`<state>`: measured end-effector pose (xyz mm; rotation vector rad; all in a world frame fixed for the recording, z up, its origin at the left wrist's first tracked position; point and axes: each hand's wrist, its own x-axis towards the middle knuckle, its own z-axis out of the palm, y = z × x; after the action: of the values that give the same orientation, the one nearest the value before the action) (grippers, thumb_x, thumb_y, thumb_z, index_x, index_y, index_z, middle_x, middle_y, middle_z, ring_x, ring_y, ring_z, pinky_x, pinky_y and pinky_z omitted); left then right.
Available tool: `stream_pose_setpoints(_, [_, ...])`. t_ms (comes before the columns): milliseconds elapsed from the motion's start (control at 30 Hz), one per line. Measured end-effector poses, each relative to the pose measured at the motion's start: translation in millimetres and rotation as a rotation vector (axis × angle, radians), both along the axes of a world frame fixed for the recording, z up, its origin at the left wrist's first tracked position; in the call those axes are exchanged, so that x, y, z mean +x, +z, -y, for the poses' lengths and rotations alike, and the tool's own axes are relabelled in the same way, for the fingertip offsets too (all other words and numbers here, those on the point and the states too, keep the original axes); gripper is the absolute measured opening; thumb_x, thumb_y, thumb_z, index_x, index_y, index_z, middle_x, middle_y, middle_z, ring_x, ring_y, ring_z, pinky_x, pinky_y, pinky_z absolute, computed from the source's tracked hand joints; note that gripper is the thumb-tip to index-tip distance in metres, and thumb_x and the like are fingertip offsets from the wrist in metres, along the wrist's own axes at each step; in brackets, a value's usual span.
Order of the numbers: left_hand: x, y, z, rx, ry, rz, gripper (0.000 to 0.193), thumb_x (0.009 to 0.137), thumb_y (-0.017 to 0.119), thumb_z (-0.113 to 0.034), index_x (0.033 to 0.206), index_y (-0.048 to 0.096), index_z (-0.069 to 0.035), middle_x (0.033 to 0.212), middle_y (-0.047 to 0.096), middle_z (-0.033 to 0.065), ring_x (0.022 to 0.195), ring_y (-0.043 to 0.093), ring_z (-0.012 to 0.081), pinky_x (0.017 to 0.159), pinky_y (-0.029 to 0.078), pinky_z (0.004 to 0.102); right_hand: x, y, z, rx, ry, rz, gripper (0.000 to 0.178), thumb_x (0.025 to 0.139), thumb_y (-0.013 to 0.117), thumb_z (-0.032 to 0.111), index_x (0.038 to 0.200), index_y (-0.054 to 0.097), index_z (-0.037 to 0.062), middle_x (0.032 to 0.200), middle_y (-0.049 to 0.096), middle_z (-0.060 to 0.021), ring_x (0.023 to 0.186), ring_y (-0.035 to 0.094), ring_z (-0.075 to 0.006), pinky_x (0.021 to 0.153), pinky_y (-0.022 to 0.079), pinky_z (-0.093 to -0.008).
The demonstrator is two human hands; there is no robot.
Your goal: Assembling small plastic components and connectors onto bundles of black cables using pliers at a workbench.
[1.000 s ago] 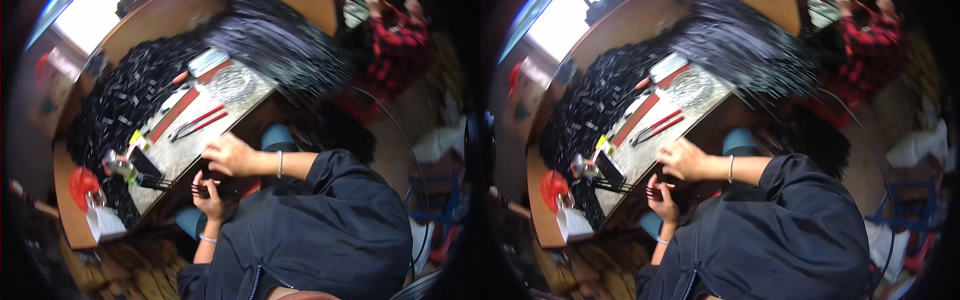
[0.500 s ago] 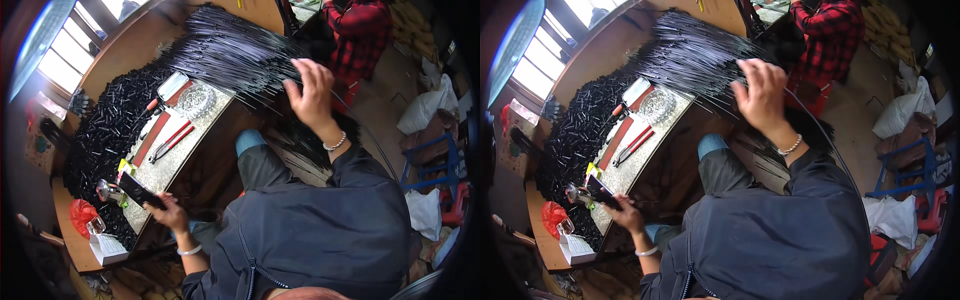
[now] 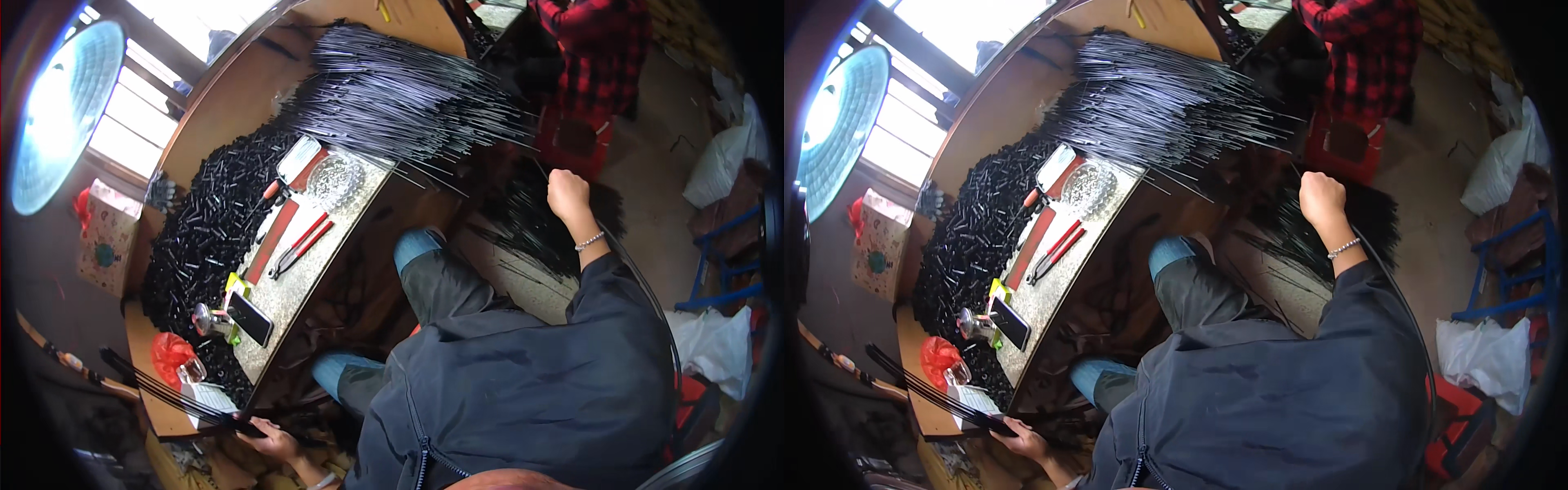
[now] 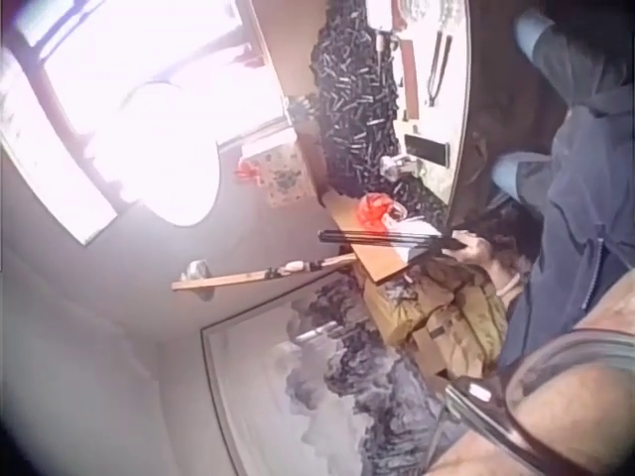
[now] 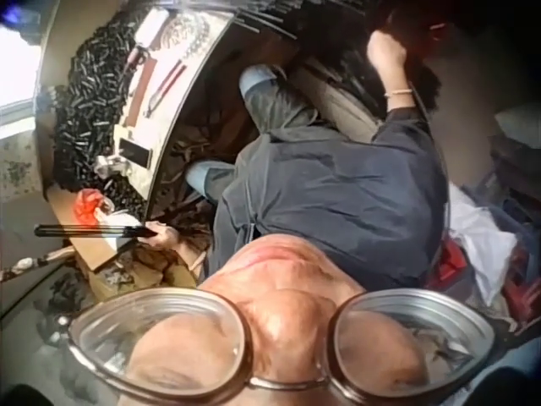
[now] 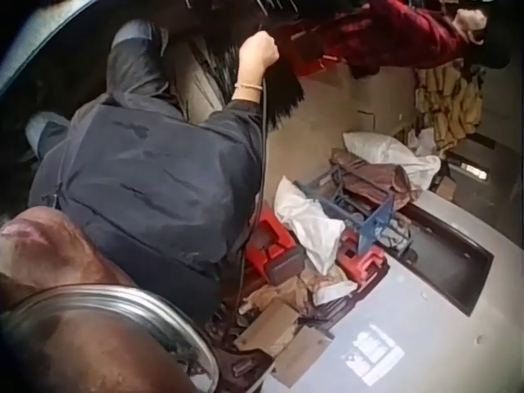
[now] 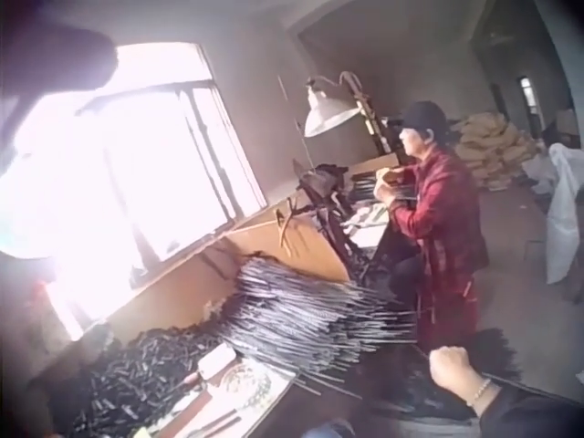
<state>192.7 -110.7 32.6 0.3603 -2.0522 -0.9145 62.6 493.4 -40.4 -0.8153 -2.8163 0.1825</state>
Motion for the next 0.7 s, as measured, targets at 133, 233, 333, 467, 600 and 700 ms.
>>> stream_pose_setpoints(133, [25,-37,26,-0.051,0.143,0.029,0.041,0.091,0.049,-0.017,0.127,0.039,0.000,0.067,0.045,0.0003,0.054,0.039,0.0082,0.047,0.034,0.0213,1,-24,-9,-0.034,-0.009,0.040,0.012,0.074,0.050,0.004,0.073,0.061,0.0026,0.077,0.063,-0.0183,0.075,0.062,-0.0355,0.066,0.050,-0.0436])
stream_pose_setpoints(233, [30,-45,8,-0.070,0.266,0.106,0.044,0.090,0.051,-0.019,0.127,0.038,0.002,0.070,0.050,0.0037,0.056,0.043,0.0109,0.048,0.037,0.0233,1,-45,-25,-0.049,-0.036,0.056,0.012,0.074,0.050,0.004,0.074,0.061,0.0028,0.078,0.063,-0.0183,0.075,0.062,-0.0355,0.066,0.050,-0.0435])
stream_pose_setpoints(333, [42,-75,32,-0.277,0.259,0.164,0.046,0.089,0.053,-0.019,0.125,0.038,0.006,0.076,0.056,0.0123,0.058,0.051,0.0190,0.053,0.044,0.0284,-6,-53,-26,-0.029,-0.022,0.085,0.011,0.074,0.050,0.005,0.074,0.061,0.0029,0.079,0.063,-0.0180,0.075,0.062,-0.0355,0.066,0.050,-0.0436])
stream_pose_setpoints(467, [88,-92,29,-0.485,0.269,0.284,0.044,0.087,0.054,-0.015,0.124,0.039,0.005,0.107,0.054,0.0308,0.097,0.056,0.0407,0.080,0.047,0.0402,-17,-31,11,-0.001,0.125,0.050,0.012,0.076,0.059,0.016,0.078,0.060,0.0044,0.078,0.062,-0.0158,0.078,0.060,-0.0359,0.065,0.048,-0.0450])
stream_pose_setpoints(600, [98,-116,-2,-0.259,0.278,0.432,0.040,0.086,0.054,-0.015,0.122,0.043,-0.002,0.106,0.057,0.0240,0.093,0.058,0.0387,0.078,0.047,0.0400,-24,5,55,0.156,0.405,-0.320,0.028,0.080,0.061,0.021,0.100,0.060,0.0023,0.097,0.060,-0.0176,0.092,0.055,-0.0352,0.082,0.043,-0.0427])
stream_pose_setpoints(700, [129,-162,-8,-0.091,0.406,0.683,0.039,0.087,0.051,-0.024,0.121,0.044,-0.008,0.099,0.059,0.0225,0.088,0.058,0.0402,0.072,0.047,0.0444,-43,24,91,0.048,0.687,-0.399,0.029,0.084,0.059,0.021,0.106,0.060,0.0023,0.102,0.060,-0.0167,0.095,0.056,-0.0334,0.083,0.043,-0.0386])
